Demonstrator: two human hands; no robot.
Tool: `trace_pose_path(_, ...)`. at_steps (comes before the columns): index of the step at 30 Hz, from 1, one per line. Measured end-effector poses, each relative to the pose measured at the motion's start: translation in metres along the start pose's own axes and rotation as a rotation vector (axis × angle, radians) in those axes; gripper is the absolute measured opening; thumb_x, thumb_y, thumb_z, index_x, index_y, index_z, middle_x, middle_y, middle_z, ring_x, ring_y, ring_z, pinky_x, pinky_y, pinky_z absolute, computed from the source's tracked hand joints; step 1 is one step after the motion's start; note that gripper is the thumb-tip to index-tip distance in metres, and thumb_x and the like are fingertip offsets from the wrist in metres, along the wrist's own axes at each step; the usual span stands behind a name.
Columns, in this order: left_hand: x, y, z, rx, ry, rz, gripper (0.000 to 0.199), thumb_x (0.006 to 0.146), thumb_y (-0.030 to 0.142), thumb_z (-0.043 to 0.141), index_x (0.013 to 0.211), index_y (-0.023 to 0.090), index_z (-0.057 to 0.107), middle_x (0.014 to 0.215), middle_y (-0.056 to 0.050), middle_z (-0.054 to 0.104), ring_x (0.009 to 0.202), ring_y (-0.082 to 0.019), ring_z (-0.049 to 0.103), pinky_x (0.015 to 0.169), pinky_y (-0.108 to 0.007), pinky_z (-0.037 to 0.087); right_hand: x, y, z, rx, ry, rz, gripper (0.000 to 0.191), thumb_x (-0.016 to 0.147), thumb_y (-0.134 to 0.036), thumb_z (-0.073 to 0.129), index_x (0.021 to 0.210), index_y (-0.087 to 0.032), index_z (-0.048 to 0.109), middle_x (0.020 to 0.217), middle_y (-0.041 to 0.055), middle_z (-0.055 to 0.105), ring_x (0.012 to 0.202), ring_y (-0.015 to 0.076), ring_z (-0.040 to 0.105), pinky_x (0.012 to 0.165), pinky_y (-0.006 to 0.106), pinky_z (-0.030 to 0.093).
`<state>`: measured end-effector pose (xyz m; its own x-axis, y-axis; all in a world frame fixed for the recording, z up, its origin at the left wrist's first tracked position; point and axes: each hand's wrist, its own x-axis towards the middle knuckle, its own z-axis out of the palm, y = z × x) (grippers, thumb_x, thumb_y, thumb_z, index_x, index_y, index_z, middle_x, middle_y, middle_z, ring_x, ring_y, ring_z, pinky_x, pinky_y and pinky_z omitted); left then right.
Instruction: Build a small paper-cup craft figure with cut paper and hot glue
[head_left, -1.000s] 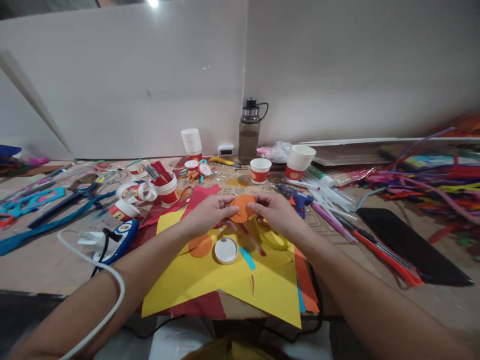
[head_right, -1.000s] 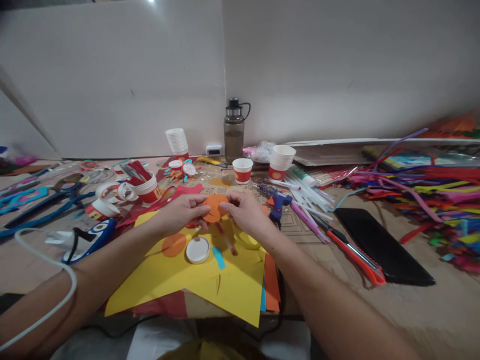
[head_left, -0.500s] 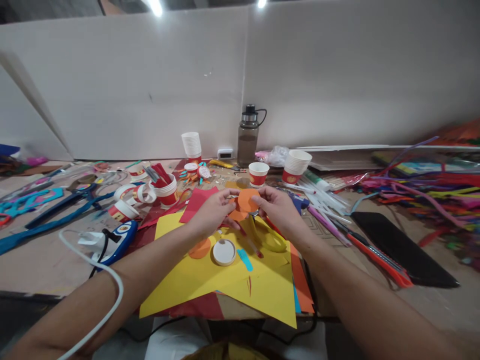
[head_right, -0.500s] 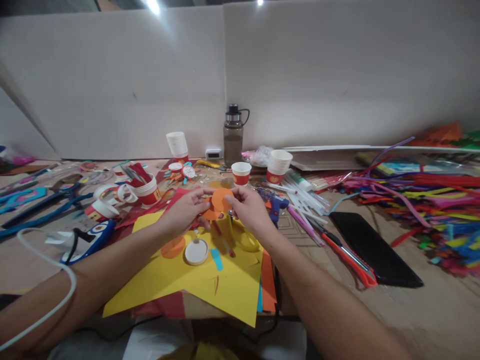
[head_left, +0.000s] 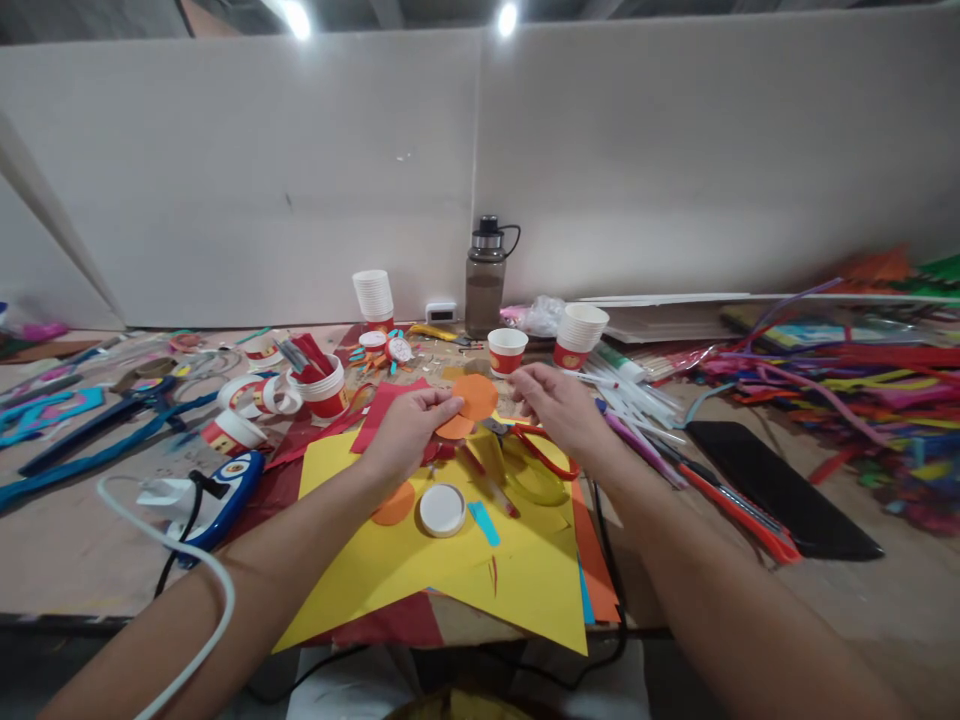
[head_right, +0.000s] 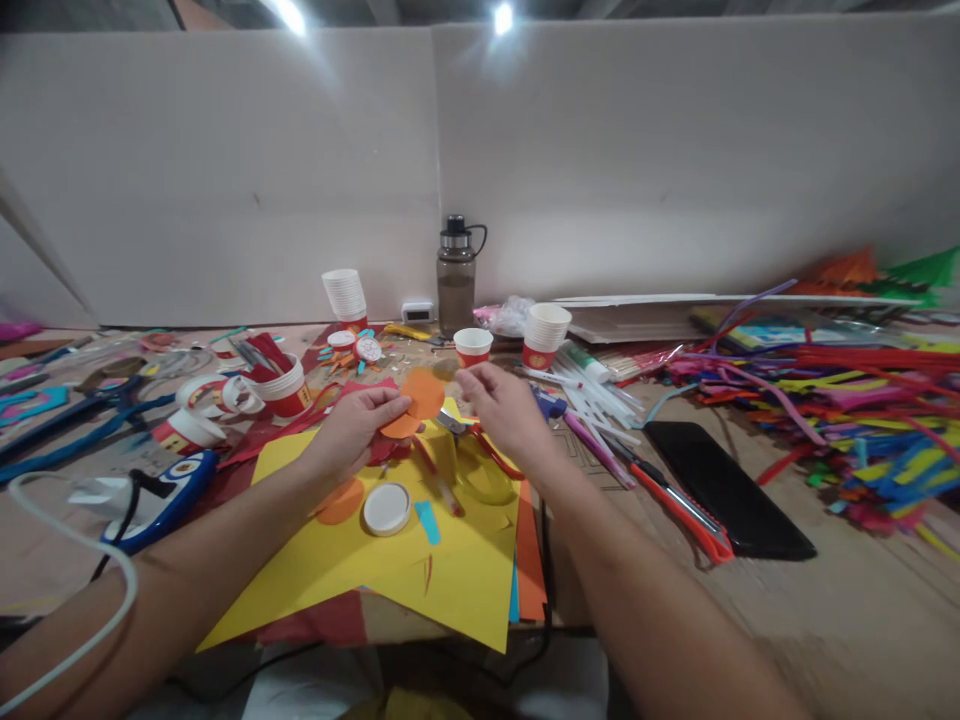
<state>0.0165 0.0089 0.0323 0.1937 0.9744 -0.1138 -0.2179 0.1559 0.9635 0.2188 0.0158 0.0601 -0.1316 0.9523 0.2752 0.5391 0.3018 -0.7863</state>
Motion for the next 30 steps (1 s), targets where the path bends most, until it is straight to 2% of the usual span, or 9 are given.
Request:
trace_pose_path(2, 0.002, 0.0, -0.006, 0.076, 0.066, 0.096, 0.025, 0.072, 0.037, 0.075, 0.08, 0.014, 0.066, 0.073, -0.003, 0.067, 0.062, -0.012, 0.063, 0.061, -0.024, 0.052, 0.002, 0.002, -0.016, -0.392, 0.06, 0.007, 0.036, 0.092, -0.047, 0.044, 0.091, -0.018, 0.065, 0.087, 0.0084, 0.068, 0.078, 0.0206, 0.062, 0.069, 0.032, 0.044)
trace_pose_path(4, 0.002, 0.002, -0.01, 0.242, 0.161, 0.229, 0.024, 0.072, 0.038, 0.074, 0.076, 0.015, 0.068, 0.075, -0.003, 0.068, 0.07, -0.013, 0.063, 0.069, -0.024, 0.05, 0.004, 0.007, -0.028, -0.74, 0.098, 0.126, 0.035, 0.091, -0.044, 0.048, 0.091, -0.014, 0.067, 0.094, 0.0163, 0.07, 0.088, 0.0279, 0.065, 0.074, 0.037, 0.044)
trace_pose_path(8, -0.004, 0.011, -0.015, 0.584, 0.29, 0.505, 0.017, 0.076, 0.035, 0.069, 0.077, 0.019, 0.072, 0.08, -0.003, 0.07, 0.078, -0.016, 0.062, 0.078, -0.026, 0.045, 0.002, 0.018, -0.038, -0.999, -0.02, 0.418, 0.047, 0.09, -0.049, 0.047, 0.098, -0.008, 0.069, 0.101, 0.0258, 0.069, 0.099, 0.0356, 0.065, 0.077, 0.041, 0.047)
trace_pose_path(12, -0.007, 0.015, -0.02, 0.658, 0.287, 0.684, 0.014, 0.08, 0.033, 0.066, 0.084, 0.022, 0.073, 0.085, -0.003, 0.072, 0.081, -0.018, 0.063, 0.079, -0.027, 0.046, 0.002, 0.03, -0.033, -0.962, -0.074, 0.493, 0.053, 0.085, -0.052, 0.054, 0.105, -0.004, 0.066, 0.105, 0.0297, 0.067, 0.101, 0.0383, 0.066, 0.079, 0.043, 0.048)
trace_pose_path(17, -0.008, 0.015, -0.027, 0.789, 0.225, 0.798, 0.017, 0.085, 0.032, 0.061, 0.092, 0.023, 0.073, 0.091, -0.006, 0.073, 0.085, -0.018, 0.063, 0.085, -0.03, 0.046, 0.005, 0.051, -0.031, -0.849, 0.01, 0.516, 0.052, 0.076, -0.037, 0.067, 0.113, -0.002, 0.06, 0.104, 0.0279, 0.067, 0.099, 0.0347, 0.067, 0.077, 0.037, 0.049)
trace_pose_path(20, -0.008, 0.015, -0.028, 0.808, 0.194, 0.818, 0.016, 0.083, 0.031, 0.062, 0.092, 0.024, 0.074, 0.092, -0.006, 0.072, 0.088, -0.019, 0.063, 0.088, -0.031, 0.045, 0.007, 0.061, -0.035, -0.767, 0.051, 0.542, 0.052, 0.07, -0.035, 0.069, 0.11, -0.002, 0.061, 0.098, 0.0251, 0.069, 0.09, 0.0318, 0.068, 0.066, 0.032, 0.048)
trace_pose_path(23, -0.006, 0.016, -0.027, 0.786, 0.209, 0.784, 0.014, 0.081, 0.032, 0.064, 0.089, 0.025, 0.074, 0.09, -0.006, 0.072, 0.088, -0.02, 0.063, 0.088, -0.032, 0.045, 0.01, 0.067, -0.039, -0.644, 0.071, 0.558, 0.036, 0.067, -0.038, 0.069, 0.087, -0.008, 0.068, 0.078, 0.017, 0.071, 0.07, 0.0252, 0.067, 0.051, 0.028, 0.042)
trace_pose_path(26, -0.003, 0.018, -0.027, 0.768, 0.264, 0.686, 0.016, 0.08, 0.036, 0.064, 0.083, 0.022, 0.073, 0.083, -0.005, 0.072, 0.08, -0.019, 0.063, 0.081, -0.031, 0.046, 0.012, 0.07, -0.039, -0.529, 0.093, 0.561, 0.023, 0.067, -0.036, 0.067, 0.063, -0.014, 0.065, 0.06, 0.0096, 0.066, 0.054, 0.0186, 0.06, 0.044, 0.026, 0.036)
trace_pose_path(30, 0.003, 0.018, -0.029, 0.652, 0.269, 0.505, 0.024, 0.079, 0.041, 0.065, 0.077, 0.018, 0.071, 0.076, -0.003, 0.07, 0.072, -0.016, 0.06, 0.073, -0.027, 0.044, 0.011, 0.065, -0.036, -0.398, 0.158, 0.556, 0.016, 0.066, -0.03, 0.065, 0.068, -0.014, 0.066, 0.062, 0.0059, 0.065, 0.054, 0.0166, 0.059, 0.047, 0.025, 0.038)
